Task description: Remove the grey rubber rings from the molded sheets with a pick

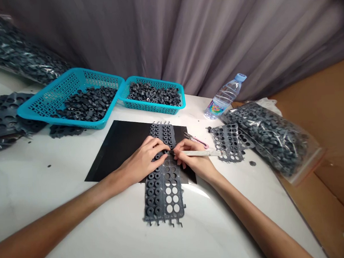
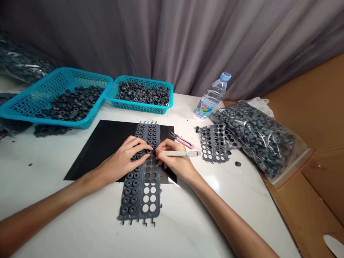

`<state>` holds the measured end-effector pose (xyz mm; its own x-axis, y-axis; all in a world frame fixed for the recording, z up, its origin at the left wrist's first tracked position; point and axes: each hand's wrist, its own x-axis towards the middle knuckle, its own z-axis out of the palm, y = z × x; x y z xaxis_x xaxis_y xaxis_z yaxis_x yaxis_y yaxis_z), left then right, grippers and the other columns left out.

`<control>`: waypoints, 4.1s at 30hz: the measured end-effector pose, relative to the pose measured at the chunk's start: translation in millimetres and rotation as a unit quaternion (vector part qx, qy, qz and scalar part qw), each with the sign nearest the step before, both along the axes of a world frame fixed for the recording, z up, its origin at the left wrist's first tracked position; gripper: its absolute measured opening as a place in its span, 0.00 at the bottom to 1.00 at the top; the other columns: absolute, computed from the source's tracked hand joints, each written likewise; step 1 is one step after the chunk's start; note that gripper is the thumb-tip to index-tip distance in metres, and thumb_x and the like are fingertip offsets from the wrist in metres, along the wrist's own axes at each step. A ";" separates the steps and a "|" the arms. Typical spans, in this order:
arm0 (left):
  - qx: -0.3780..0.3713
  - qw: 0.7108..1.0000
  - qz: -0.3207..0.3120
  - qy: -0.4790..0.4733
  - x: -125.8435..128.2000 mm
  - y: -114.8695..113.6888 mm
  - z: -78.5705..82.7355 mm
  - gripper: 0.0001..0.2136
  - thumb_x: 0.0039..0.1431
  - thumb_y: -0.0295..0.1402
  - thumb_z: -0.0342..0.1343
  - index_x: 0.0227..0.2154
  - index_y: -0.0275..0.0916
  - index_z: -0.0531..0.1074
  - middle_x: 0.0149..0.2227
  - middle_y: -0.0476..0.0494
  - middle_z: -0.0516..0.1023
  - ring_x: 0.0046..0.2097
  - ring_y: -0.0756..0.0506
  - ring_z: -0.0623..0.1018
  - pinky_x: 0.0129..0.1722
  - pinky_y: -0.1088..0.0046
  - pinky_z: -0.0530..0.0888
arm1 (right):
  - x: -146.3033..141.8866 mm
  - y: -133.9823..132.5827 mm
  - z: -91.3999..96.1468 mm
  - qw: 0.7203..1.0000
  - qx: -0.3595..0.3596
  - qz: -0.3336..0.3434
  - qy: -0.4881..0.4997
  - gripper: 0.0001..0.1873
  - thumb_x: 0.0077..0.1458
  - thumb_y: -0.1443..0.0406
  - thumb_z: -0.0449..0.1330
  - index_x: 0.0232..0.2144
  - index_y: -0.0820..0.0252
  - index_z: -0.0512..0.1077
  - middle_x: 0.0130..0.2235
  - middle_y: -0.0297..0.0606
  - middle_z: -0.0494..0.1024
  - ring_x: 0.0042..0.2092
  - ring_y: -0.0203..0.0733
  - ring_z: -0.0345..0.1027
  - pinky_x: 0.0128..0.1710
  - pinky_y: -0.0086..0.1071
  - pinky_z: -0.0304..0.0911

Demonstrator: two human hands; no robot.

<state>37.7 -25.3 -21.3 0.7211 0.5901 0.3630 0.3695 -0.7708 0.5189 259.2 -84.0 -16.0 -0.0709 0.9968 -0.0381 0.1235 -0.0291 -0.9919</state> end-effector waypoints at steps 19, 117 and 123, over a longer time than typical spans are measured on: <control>-0.002 1.000 -0.001 -0.004 0.8 0.3 -0.6 0.08 0.71 0.29 0.55 0.50 0.41 0.75 0.47 0.44 0.77 0.54 0.41 0.71 0.57 0.60 0.72 | -1.8 0.2 4.1 1.000 0.001 0.008 -0.007 0.05 0.57 0.64 0.63 0.36 0.61 0.74 0.31 0.35 0.79 0.27 0.34 0.72 0.20 0.23 0.62; -0.087 0.983 0.054 -0.150 -0.1 -2.3 17.7 0.08 0.72 0.36 0.57 0.39 0.41 0.78 0.41 0.47 0.83 0.43 0.46 0.82 0.47 0.70 0.77 | -12.5 -4.4 6.1 0.993 0.012 -0.004 -0.114 0.03 0.59 0.65 0.60 0.33 0.57 0.69 0.26 0.29 0.70 0.26 0.34 0.59 0.25 0.27 0.52; -0.168 0.978 0.010 -0.121 -6.0 7.2 15.6 0.06 0.70 0.37 0.60 0.43 0.42 0.79 0.44 0.48 0.82 0.46 0.46 0.80 0.50 0.69 0.75 | -0.6 -5.3 7.1 0.998 -0.026 -0.012 -0.048 0.02 0.59 0.65 0.60 0.35 0.57 0.71 0.25 0.29 0.73 0.23 0.33 0.62 0.23 0.27 0.57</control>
<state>31.7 -18.1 -5.7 0.6261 0.7179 0.3042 0.2178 -0.5357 0.8159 258.6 -89.3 -8.9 -0.0404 0.9947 -0.0945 0.2162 -0.0837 -0.9728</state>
